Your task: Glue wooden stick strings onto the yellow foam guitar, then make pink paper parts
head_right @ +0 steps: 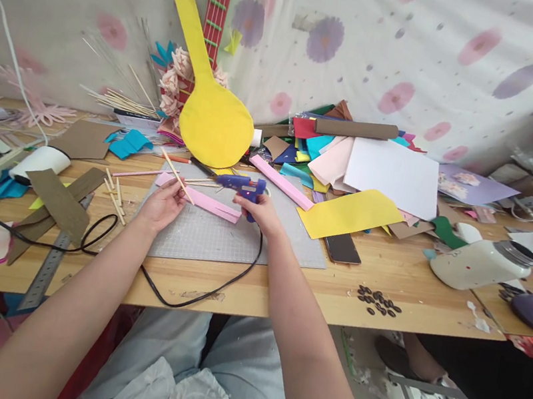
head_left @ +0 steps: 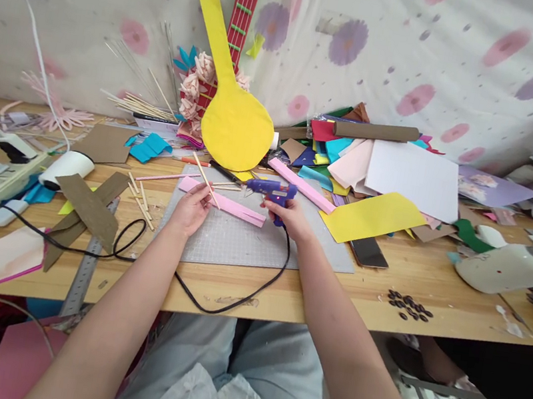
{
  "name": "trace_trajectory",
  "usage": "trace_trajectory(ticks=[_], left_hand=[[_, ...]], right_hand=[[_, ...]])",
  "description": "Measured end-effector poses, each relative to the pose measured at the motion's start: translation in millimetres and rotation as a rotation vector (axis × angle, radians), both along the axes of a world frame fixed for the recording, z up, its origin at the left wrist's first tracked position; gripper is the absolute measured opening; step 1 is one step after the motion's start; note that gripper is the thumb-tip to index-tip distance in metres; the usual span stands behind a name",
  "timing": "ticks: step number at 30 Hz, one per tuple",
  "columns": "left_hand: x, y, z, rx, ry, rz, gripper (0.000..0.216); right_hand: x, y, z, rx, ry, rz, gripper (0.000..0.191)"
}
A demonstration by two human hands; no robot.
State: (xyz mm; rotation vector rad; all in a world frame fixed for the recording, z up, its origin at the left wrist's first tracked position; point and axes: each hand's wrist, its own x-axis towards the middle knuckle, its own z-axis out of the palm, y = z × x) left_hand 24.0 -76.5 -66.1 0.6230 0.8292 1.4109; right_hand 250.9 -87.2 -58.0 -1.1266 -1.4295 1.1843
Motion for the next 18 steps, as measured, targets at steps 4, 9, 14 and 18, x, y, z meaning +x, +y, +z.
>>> trace_trajectory(ticks=[4,9,14,18], left_hand=[[-3,1,-3.0,0.028,0.057,0.009,0.014],[-5,1,-4.3,-0.006,0.069,0.01,0.013],[-5,-1,-2.4,-0.02,0.083,-0.009,0.011],[-6,-1,-4.1,-0.004,0.097,-0.042,0.014]], right_hand=[[-13,-8,1.2,-0.042,-0.125,0.188,0.037],[-16,-10,0.5,-0.043,-0.176,0.251,0.036],[-13,-10,1.2,-0.058,-0.188,0.237,0.037],[-13,-11,2.7,-0.038,-0.196,0.279,0.035]])
